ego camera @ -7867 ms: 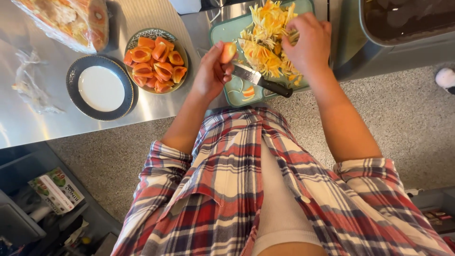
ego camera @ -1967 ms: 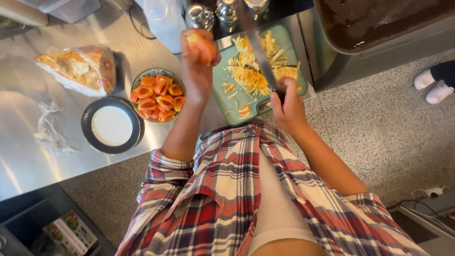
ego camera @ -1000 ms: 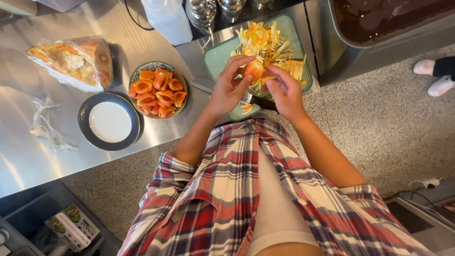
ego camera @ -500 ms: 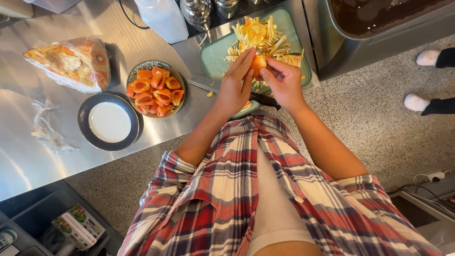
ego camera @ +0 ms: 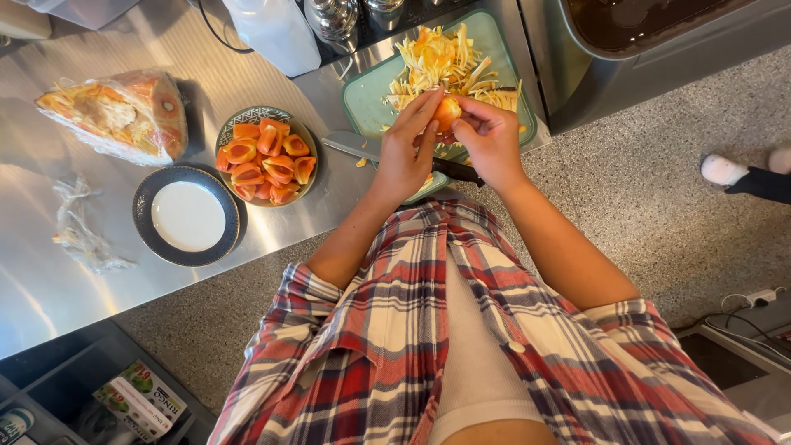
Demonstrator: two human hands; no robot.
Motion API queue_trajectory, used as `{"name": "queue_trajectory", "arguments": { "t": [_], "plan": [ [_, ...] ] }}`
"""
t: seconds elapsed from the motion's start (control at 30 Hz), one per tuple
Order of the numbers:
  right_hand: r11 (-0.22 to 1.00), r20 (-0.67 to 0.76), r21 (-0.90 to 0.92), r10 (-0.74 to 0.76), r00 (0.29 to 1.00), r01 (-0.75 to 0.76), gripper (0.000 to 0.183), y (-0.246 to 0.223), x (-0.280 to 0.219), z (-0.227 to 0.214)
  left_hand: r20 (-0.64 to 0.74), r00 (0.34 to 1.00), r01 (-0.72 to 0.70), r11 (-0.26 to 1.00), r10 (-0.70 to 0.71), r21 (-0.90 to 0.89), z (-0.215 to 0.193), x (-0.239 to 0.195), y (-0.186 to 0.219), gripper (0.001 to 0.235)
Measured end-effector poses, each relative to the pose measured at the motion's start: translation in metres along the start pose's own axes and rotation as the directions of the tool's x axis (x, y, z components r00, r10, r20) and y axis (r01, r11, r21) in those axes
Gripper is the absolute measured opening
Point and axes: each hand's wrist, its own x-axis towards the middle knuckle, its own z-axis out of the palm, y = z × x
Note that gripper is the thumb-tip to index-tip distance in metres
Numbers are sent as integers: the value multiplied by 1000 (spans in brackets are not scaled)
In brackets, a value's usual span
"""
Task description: The person peels papaya pieces by hand over a cutting board, using a knife to trim remaining skin and seeds, and places the peeled orange pieces into a bowl while peels accumulate on the board.
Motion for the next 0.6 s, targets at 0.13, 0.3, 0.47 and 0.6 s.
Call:
{"name": "queue_trajectory", "arguments": {
  "t": [0.13, 0.3, 0.47, 0.6],
  "plan": [
    [1000, -12, 20, 14, 1000, -14, 33, 2, -1, 3, 13, 1000, -2, 997, 1, 82, -2, -2, 0, 47],
    [998, -43, 34, 46, 998, -45, 32, 11, -4, 3, 54, 992, -125, 970, 116, 208, -6, -2, 12, 67],
    [1000, -30, -7, -23, 999, 23, 31, 15, -4, 5, 14, 996, -94, 970, 93, 223, -4, -5, 6, 65],
    [997, -32, -42, -59, 998, 57, 30, 12, -4, 7, 33, 989, -148, 945, 145, 292, -6, -6, 10, 65]
  ]
}}
